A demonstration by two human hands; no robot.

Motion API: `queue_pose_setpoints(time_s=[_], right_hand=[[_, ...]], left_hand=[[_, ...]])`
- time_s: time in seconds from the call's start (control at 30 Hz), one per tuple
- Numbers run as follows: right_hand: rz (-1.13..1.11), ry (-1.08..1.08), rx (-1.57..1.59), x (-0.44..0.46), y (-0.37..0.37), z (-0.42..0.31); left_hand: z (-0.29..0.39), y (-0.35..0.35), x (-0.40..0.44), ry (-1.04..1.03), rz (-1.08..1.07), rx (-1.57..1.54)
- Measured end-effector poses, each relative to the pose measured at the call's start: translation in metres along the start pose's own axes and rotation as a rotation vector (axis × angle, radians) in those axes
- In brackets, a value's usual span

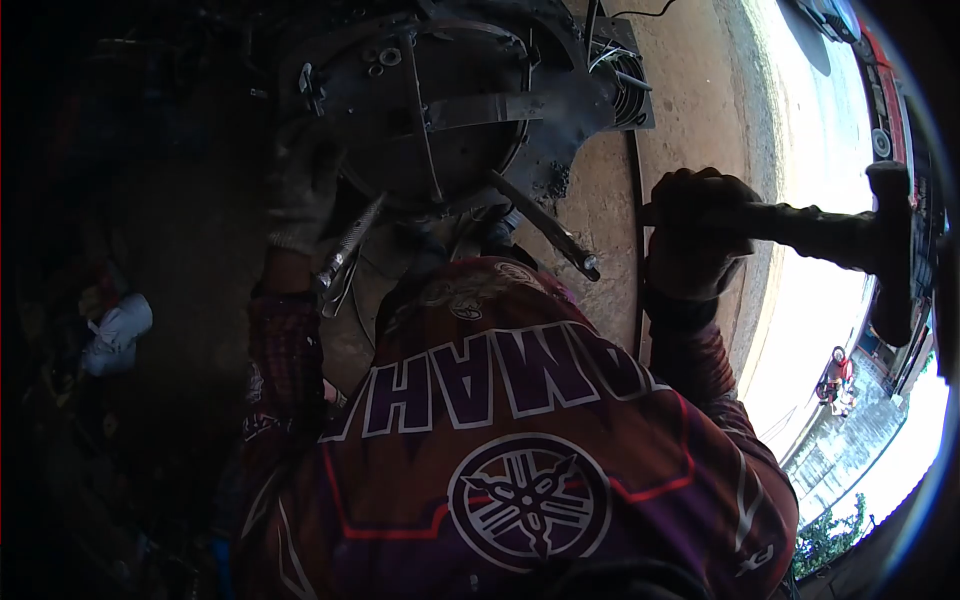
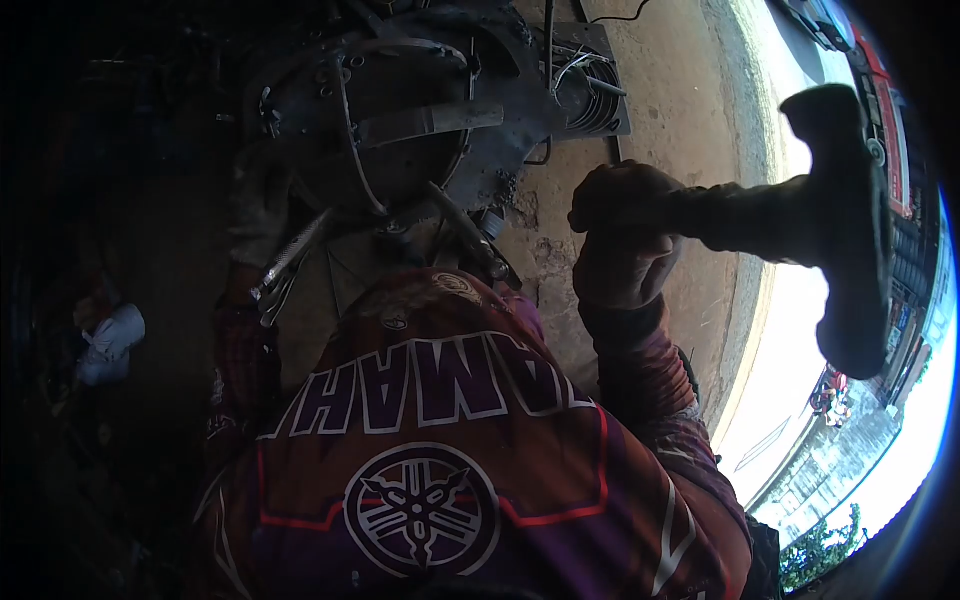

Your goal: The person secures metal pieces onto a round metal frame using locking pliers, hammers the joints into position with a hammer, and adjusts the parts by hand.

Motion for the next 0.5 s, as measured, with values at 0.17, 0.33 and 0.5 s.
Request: queue_pose_setpoints(time_s=[0.17,0.33,0.5], right_hand=[[-0.392,-0.510,-0.587,-0.079,0.023,0.101],[-0.218,-0.516,-0.345,-0.080,0.014,0.093],[-0.096,-0.319,-0.193,-0.023,0.001,0.033]], left_hand=[[-0.008,-0.001,-0.001,0.024,-0.005,-0.056],[-0.003,0.002,-0.003,-0.009,0.028,-0.049],[0.000,0.003,-0.005,-0.031,0.056,-0.062]])
Point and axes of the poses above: each hand's wrist, its own x-axis towards the middle knuckle, its own y-axis out of the back of the hand, z = x × y, the point moved 9 cm from there along x, towards the middle knuckle, and after that the axes turned 10 degrees about y, right-handed, at the moved point
